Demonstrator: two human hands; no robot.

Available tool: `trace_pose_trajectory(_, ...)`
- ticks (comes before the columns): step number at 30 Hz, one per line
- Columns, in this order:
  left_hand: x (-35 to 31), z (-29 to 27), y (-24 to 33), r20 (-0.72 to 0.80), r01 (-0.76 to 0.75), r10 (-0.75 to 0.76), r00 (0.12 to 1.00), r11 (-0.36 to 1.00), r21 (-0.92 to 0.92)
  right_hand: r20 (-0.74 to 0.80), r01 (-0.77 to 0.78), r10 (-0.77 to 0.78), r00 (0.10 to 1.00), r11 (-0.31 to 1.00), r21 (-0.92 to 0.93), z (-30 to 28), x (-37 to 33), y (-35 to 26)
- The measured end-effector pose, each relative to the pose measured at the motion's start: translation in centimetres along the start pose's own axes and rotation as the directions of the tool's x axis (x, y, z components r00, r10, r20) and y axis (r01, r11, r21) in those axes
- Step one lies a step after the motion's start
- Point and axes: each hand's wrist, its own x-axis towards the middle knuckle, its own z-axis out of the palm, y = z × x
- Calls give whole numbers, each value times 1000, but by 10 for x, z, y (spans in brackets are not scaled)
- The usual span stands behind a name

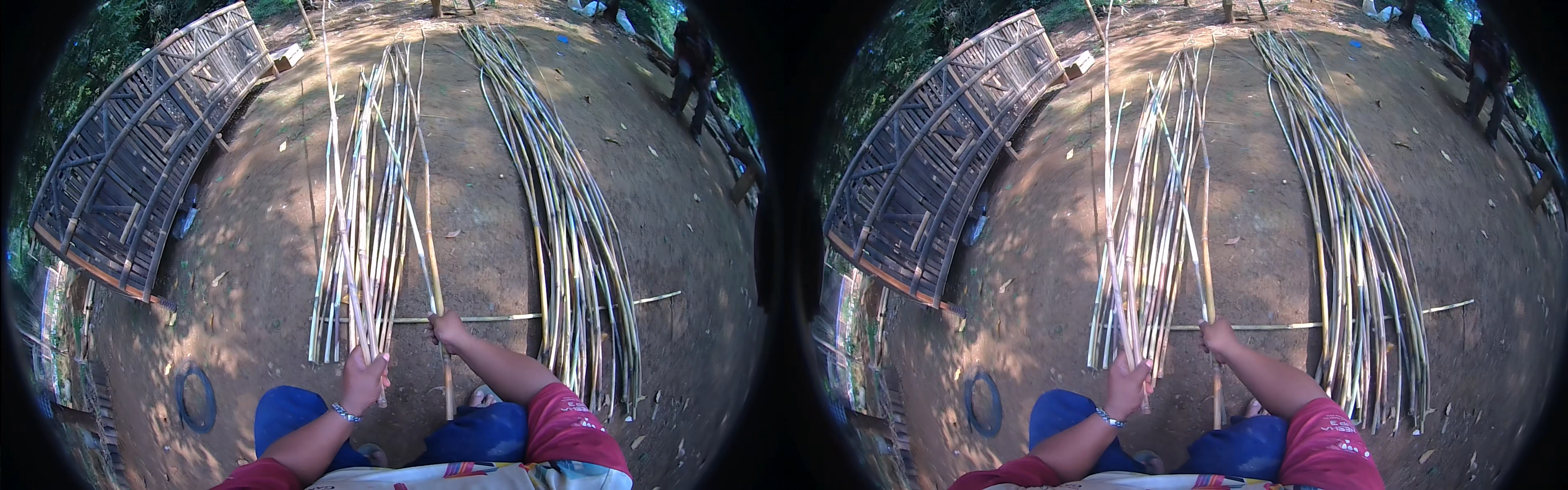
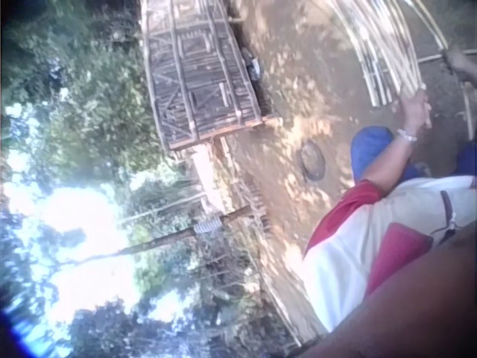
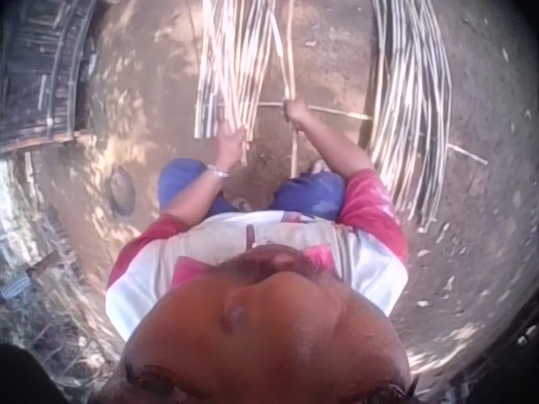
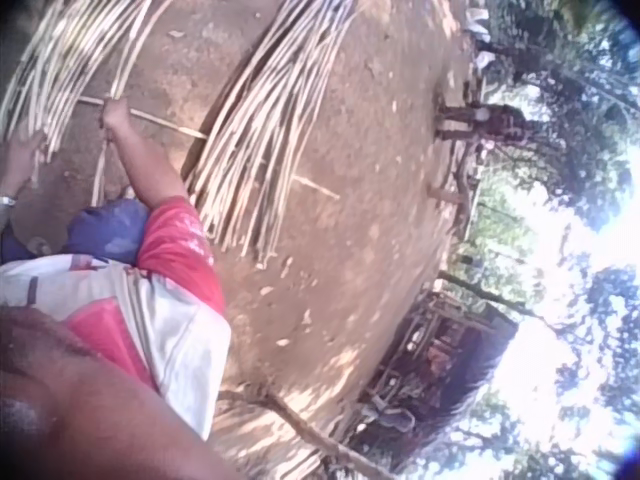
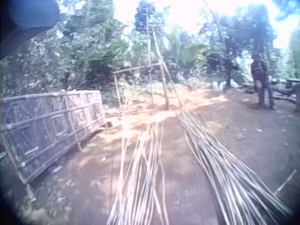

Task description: The person sits on the ground and sorts long bamboo strips by hand, picking them up from a pile, aligning them, and placing them into a neat stack. The person repeatedly handles the strips to organize them into a uniform bundle.

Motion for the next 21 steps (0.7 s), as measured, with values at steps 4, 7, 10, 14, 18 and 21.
trace_pose_trajectory(4, -2, 4, 7, 23, 4, -4, 1000, 1000, -2, 84, 140, -143, 986, 989, 46, -2, -6, -4)
trace_pose_trajectory(7, -1, -1, 6, 4, -22, 22, 1000, 1000, 9, 106, 155, -164, 981, 984, 91, 13, -24, -21)
trace_pose_trajectory(10, 7, -4, 17, -12, -95, 95, 995, 995, 3, 127, 169, -185, 974, 977, 128, 11, -32, -28)
trace_pose_trajectory(14, 13, -15, 33, -32, -139, 138, 990, 990, -3, 80, 213, -222, 972, 971, 109, 11, -38, -40)
trace_pose_trajectory(18, 16, -16, 32, -28, -134, 134, 991, 991, -28, 20, 265, -265, 964, 964, -7, 7, -35, -53)
trace_pose_trajectory(21, 16, -17, 31, -36, -137, 136, 990, 990, -35, -16, 299, -300, 954, 951, -75, 1, -33, -59)
